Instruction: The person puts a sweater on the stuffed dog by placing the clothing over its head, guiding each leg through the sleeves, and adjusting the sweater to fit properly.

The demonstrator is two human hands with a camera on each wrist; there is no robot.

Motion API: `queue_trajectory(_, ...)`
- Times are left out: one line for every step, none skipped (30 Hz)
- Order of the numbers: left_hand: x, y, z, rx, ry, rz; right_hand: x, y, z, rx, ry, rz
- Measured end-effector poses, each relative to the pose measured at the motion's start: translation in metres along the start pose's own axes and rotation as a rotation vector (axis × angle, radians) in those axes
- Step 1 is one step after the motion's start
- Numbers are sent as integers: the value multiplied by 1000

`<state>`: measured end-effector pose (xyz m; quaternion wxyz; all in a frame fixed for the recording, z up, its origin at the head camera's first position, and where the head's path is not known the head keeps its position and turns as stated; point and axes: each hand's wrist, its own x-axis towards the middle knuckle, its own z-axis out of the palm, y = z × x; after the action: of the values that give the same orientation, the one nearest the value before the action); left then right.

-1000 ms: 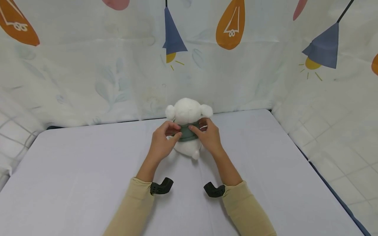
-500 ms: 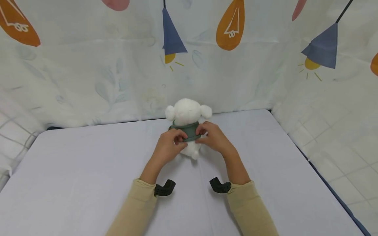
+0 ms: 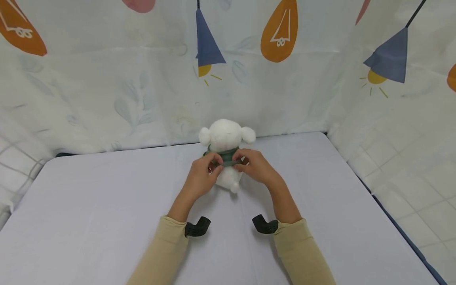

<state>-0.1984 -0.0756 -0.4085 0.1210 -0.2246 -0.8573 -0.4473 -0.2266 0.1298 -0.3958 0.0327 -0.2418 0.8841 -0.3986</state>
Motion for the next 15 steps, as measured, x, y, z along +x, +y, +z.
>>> queue_trajectory(0, 0, 0, 8, -20, -3, 0, 1, -1, -10, -17, 11)
queue_trajectory(0, 0, -1, 14, -41, -8, -1, 2, -1, -13, -33, 32)
queue_trajectory(0, 0, -1, 21, -63, -14, -1, 3, -2, -13, -49, 55)
queue_trajectory(0, 0, -1, 32, -86, -21, -1, 5, -3, -9, -65, 78)
queue_trajectory(0, 0, -2, 40, -108, -29, -1, 6, -4, -6, -81, 101)
queue_trajectory(0, 0, -2, 50, -128, -36, -1, 8, -4, 6, -96, 122)
queue_trajectory(0, 0, -2, 60, -146, -43, -1, 10, -4, 22, -109, 141)
queue_trajectory(0, 0, -2, 72, -161, -54, -1, 11, -4, 37, -120, 161)
queue_trajectory(0, 1, -2, 88, -174, -65, -1, 13, -4, 48, -130, 174)
queue_trajectory(0, 1, -3, 104, -185, -77, -1, 14, -3, 55, -139, 188)
queue_trajectory(0, 2, -3, 120, -197, -93, -1, 15, -3, 60, -148, 201)
queue_trajectory(0, 2, -3, 136, -208, -108, -2, 16, -2, 66, -155, 215)
queue_trajectory(0, 2, -2, 152, -218, -122, -2, 17, -1, 66, -161, 225)
queue_trajectory(0, 2, -2, 166, -227, -137, -2, 18, -1, 63, -167, 234)
queue_trajectory(-1, 2, -1, 178, -236, -152, -2, 18, -1, 59, -172, 241)
